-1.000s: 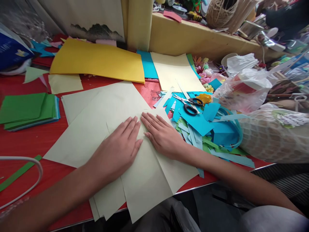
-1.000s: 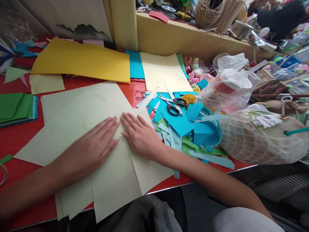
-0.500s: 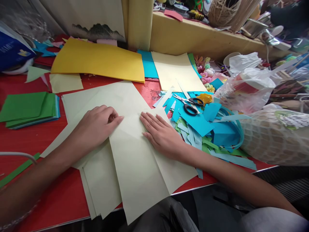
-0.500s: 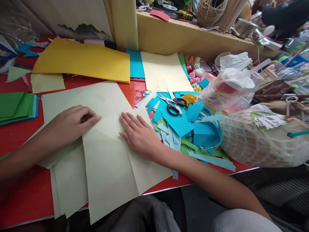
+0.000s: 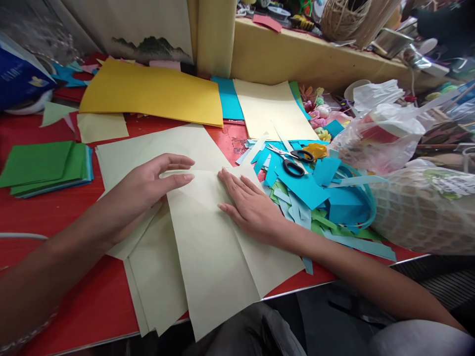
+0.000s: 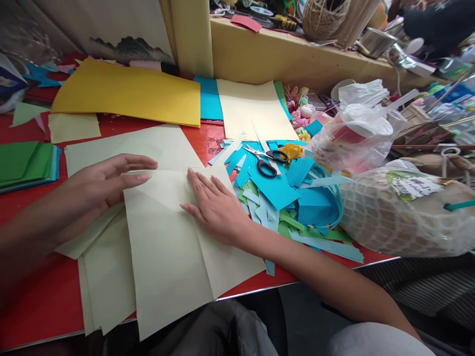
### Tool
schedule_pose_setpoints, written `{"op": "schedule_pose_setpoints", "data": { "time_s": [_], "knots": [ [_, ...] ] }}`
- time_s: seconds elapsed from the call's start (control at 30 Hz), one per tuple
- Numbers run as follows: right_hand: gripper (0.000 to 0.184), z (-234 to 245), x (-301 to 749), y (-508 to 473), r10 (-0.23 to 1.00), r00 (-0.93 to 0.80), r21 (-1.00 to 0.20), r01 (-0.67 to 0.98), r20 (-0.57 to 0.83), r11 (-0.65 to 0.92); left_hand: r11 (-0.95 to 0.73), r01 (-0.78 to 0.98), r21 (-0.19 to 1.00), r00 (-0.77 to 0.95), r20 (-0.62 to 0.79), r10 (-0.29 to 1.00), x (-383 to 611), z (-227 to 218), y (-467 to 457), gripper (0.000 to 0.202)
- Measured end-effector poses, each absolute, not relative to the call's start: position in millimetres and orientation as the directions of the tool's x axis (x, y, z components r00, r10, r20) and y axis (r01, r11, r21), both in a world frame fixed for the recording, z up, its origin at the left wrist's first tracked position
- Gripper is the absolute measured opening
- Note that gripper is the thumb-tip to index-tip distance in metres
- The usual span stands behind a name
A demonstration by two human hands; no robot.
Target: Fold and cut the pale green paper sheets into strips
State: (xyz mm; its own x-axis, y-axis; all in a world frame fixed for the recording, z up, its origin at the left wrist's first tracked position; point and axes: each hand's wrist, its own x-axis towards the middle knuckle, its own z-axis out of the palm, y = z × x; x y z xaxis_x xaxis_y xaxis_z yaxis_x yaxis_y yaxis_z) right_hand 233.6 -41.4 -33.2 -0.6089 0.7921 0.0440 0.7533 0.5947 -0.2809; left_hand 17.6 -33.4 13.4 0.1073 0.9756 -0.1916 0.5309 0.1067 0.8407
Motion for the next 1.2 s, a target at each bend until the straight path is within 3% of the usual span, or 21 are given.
{"op": "schedule_pose_setpoints", "data": {
  "time_s": [0.2, 0.63, 1.2],
  "knots": [
    [0.064, -33.9, 234.6, -41.8, 0.784, -0.621, -0.259, 0.752, 0.03, 0.606, 0.015, 0.739, 0.673, 0.081, -0.11, 0.991, 13.1, 13.1, -32.6, 0.026],
    [0.056, -34.2, 234.2, -41.7, 0.781, -0.624, -0.226, 0.756, 0.034, 0.614, -0.122, 0.848, 0.516, 0.18, -0.065, 0.981, 11.0, 5.9, -33.4, 0.028],
    [0.052, -35.2, 234.0, -41.2, 0.789, -0.613, -0.191, 0.77, 0.041, 0.608, -0.014, 0.821, 0.571, 0.106, -0.128, 0.986, 9.3, 9.3, -30.4, 0.026]
  ]
}}
